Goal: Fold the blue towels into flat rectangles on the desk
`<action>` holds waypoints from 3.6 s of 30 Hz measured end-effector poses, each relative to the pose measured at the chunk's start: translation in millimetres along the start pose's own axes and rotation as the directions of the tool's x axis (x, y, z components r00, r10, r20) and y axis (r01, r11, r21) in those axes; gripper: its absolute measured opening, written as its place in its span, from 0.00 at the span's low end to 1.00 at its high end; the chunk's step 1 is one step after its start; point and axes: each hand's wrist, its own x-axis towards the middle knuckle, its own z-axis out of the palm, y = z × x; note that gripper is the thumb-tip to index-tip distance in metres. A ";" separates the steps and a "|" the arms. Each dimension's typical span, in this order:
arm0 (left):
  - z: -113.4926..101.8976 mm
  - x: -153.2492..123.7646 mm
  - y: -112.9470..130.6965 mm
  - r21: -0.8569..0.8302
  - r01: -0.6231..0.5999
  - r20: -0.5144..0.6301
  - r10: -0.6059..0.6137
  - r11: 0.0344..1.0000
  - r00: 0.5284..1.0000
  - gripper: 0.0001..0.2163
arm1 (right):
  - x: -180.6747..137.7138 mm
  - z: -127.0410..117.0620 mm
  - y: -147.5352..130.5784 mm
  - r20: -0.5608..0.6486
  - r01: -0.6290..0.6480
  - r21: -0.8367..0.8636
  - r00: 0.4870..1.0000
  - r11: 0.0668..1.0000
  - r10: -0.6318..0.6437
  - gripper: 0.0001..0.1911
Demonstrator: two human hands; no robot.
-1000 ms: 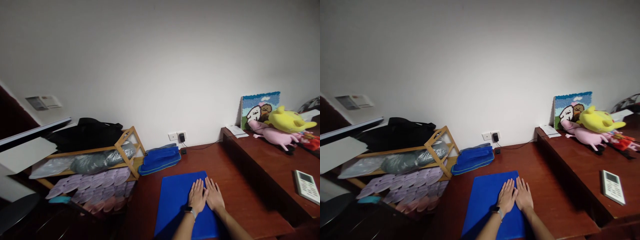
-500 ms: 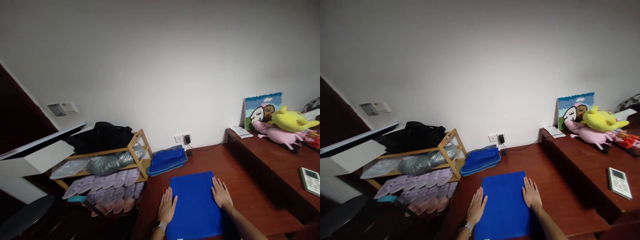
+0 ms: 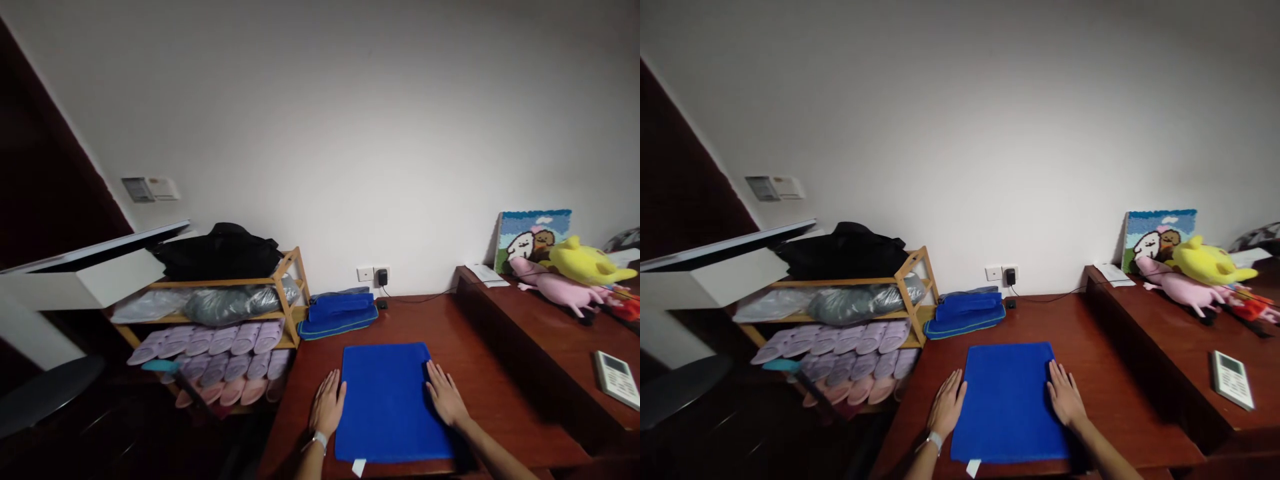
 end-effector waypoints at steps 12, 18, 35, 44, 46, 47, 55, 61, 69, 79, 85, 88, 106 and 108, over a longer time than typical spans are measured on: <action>-12.2 -4.5 8.5 -0.039 0.031 -0.020 -0.032 0.999 0.999 0.26 | -25.8 3.3 -6.7 -0.006 0.007 -0.106 1.000 0.994 -0.007 0.36; 8.8 -4.6 99.4 -0.070 -0.236 0.055 0.240 0.969 0.969 0.25 | -24.3 4.1 -6.1 -0.003 0.013 -0.059 1.000 0.998 -0.013 0.36; 8.3 -35.4 53.7 0.102 -0.197 0.227 0.170 0.975 0.959 0.34 | -26.4 5.2 -5.2 -0.024 0.014 -0.062 1.000 0.998 -0.015 0.36; -20.7 -60.8 2.1 0.042 -0.097 0.153 0.089 0.994 0.984 0.31 | -21.1 11.1 -3.5 -0.023 0.021 -0.101 0.999 0.995 -0.024 0.36; -23.1 -58.8 5.0 0.035 -0.089 0.147 0.083 0.995 0.986 0.30 | -21.4 6.5 -6.1 -0.014 0.031 -0.118 0.999 0.992 -0.033 0.36; -24.1 -57.8 6.1 0.033 -0.088 0.147 0.082 0.996 0.986 0.30 | -22.8 4.6 -7.3 -0.016 0.026 -0.124 0.999 0.992 -0.028 0.35; -20.7 -52.7 6.8 0.006 -0.082 0.134 0.081 0.997 0.988 0.29 | -57.5 9.3 -10.0 -0.007 -0.056 -0.077 0.998 0.995 0.056 0.36; -22.1 -53.7 -1.0 0.044 -0.103 0.081 0.100 0.994 0.992 0.27 | -63.6 16.3 -8.7 -0.072 -0.018 -0.014 0.997 1.000 0.017 0.36; 31.8 -43.9 166.6 0.027 -0.466 0.212 0.451 0.884 0.867 0.30 | -59.8 21.5 -4.4 -0.102 0.012 0.008 0.995 1.000 -0.011 0.34; 71.6 -46.2 174.4 0.077 -0.307 0.298 0.272 0.949 0.915 0.31 | -59.9 19.7 -3.8 -0.112 0.020 -0.008 0.993 1.000 -0.020 0.34; 11.9 -64.2 60.0 0.239 -0.050 0.214 -0.002 0.970 0.977 0.35 | -62.9 21.7 -5.2 -0.112 0.003 -0.026 0.994 1.000 -0.006 0.35; -1.8 -75.3 33.9 0.239 -0.044 0.185 -0.001 0.970 0.983 0.34 | -60.4 24.6 -5.2 -0.124 -0.005 -0.055 0.992 0.998 -0.001 0.35; -8.1 -80.4 31.5 0.151 -0.111 0.020 0.110 0.982 0.994 0.28 | -106.7 28.6 -8.4 -0.116 0.002 -0.051 0.993 0.999 -0.008 0.34; -12.8 -82.9 33.8 0.155 -0.137 0.021 0.135 0.978 0.991 0.28 | -106.5 29.6 -9.1 -0.156 0.010 -0.023 0.988 1.000 -0.014 0.34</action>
